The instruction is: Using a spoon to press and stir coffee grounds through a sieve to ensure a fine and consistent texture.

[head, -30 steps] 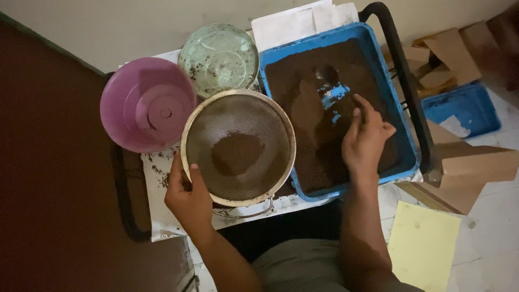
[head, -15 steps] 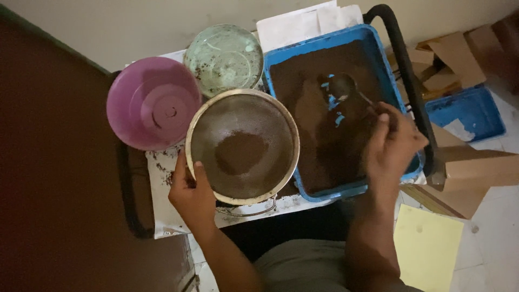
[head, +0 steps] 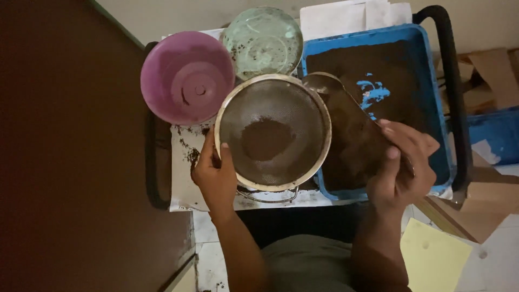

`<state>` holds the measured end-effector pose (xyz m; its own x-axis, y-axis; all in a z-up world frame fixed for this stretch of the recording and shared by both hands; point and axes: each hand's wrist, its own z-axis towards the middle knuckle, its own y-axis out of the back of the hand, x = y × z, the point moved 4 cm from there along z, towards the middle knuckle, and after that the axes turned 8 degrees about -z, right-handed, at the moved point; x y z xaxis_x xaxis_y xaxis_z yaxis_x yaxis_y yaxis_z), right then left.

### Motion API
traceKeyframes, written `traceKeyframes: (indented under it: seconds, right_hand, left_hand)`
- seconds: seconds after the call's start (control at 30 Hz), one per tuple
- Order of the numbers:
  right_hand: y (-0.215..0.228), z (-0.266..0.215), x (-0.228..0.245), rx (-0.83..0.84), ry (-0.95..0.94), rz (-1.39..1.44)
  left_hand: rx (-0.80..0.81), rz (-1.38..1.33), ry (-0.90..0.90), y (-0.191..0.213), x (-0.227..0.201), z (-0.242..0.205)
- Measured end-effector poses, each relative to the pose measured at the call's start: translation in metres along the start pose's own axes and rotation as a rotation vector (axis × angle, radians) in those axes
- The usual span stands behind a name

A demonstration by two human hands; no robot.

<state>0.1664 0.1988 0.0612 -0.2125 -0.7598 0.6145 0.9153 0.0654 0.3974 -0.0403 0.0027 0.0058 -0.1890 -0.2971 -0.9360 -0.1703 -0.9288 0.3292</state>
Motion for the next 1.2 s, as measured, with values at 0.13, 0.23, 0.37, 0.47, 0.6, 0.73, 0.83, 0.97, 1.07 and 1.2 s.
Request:
traceKeyframes:
  seconds: [0.13,0.23,0.37,0.47,0.6,0.73,0.83,0.97,1.07,1.2]
  right_hand:
    - [-0.003,0.000,-0.002,0.018,0.007,-0.012]
    - [-0.005,-0.003,-0.007,0.015,0.007,-0.007]
    - [0.000,-0.002,-0.036,-0.053,-0.065,-0.066]
    - [0.007,0.003,-0.068,-0.076,-0.149,-0.116]
    - [0.011,-0.002,-0.113,-0.050,-0.313,-0.288]
    - [0.005,-0.011,-0.138,-0.055,-0.235,-0.572]
    - [-0.006,-0.001,-0.115,-0.050,-0.313,-0.553]
    - [-0.022,-0.011,-0.128,0.101,-0.288,-0.566]
    - [-0.029,-0.012,-0.122,0.134,-0.260,-0.521]
    - [-0.030,-0.008,-0.112,0.179,-0.255,-0.537]
  left_hand:
    - [0.001,-0.035,0.001,-0.001,0.001,0.001]
    - [-0.008,-0.038,-0.005,0.000,0.006,0.001]
    - [0.018,-0.038,0.002,0.000,0.011,0.001]
    - [0.021,-0.066,0.057,-0.001,0.007,0.000]
    - [0.013,-0.067,0.081,-0.004,0.003,0.001]
    - [0.020,-0.143,0.120,-0.006,0.000,-0.002]
    - [0.010,-0.146,0.128,-0.006,-0.004,-0.002]
    - [-0.005,-0.117,0.108,-0.006,-0.003,-0.003]
    - [-0.011,-0.082,0.095,-0.006,-0.003,-0.003]
    - [-0.023,-0.068,0.100,-0.007,-0.007,-0.004]
